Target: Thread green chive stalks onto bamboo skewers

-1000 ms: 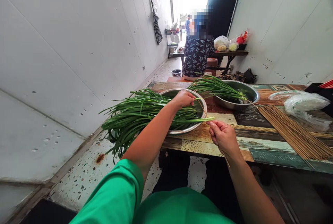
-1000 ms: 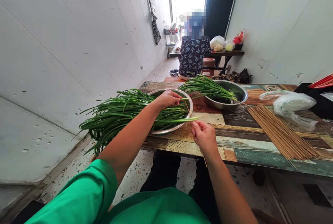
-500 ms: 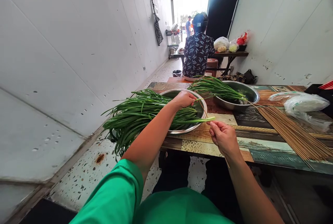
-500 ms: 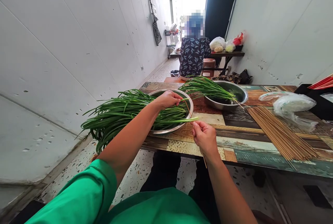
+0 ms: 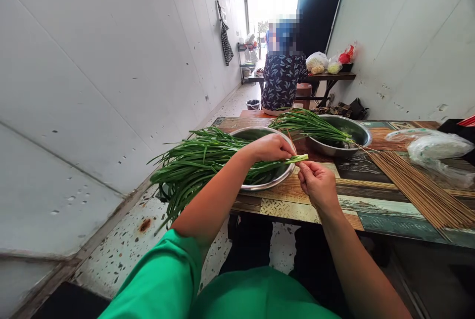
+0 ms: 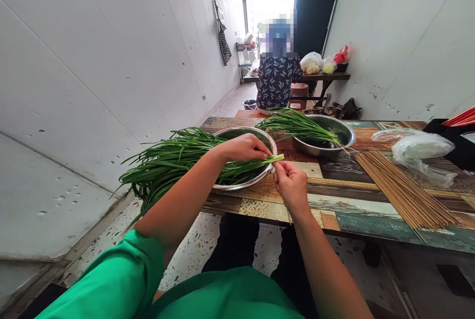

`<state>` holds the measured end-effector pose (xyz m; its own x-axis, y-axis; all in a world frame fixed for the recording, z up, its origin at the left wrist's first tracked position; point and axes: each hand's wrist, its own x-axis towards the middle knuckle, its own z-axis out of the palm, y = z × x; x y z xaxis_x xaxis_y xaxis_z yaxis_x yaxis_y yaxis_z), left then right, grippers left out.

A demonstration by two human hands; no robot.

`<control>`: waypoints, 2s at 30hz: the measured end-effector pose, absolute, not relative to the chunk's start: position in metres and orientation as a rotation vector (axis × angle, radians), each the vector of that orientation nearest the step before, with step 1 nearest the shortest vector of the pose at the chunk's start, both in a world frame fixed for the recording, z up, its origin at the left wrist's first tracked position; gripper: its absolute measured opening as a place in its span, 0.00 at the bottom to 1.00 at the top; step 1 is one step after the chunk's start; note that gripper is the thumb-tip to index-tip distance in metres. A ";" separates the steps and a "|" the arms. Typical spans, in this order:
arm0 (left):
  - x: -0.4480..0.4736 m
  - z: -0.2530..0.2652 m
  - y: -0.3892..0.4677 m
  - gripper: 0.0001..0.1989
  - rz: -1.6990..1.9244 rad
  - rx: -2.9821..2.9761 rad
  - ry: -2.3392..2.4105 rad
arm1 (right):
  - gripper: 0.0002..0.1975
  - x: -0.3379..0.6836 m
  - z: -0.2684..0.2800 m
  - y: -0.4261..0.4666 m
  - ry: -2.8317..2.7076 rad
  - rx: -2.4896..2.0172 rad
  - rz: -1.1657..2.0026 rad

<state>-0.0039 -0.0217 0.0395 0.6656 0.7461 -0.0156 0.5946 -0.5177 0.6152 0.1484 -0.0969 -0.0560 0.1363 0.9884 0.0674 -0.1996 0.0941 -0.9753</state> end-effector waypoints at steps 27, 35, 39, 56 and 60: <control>0.002 -0.010 0.020 0.12 0.227 2.345 1.658 | 0.24 0.153 -0.068 -0.121 -0.903 -1.110 1.301; -0.001 0.002 0.015 0.12 0.591 1.995 1.509 | 0.22 0.158 -0.065 -0.114 -0.944 -1.129 1.327; 0.000 0.005 0.011 0.12 0.581 1.901 1.462 | 0.22 0.158 -0.066 -0.115 -0.936 -1.128 1.328; -0.002 0.001 0.013 0.11 0.628 1.810 1.480 | 0.22 0.155 -0.064 -0.116 -0.926 -1.138 1.317; -0.002 0.000 0.012 0.11 0.629 1.818 1.457 | 0.22 0.154 -0.063 -0.117 -0.905 -1.157 1.315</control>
<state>-0.0019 0.0121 0.0004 0.2452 0.9677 -0.0587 0.6207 -0.1102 0.7763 0.1544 -0.1167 -0.0632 0.0888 0.9886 -0.1216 -0.2394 -0.0973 -0.9660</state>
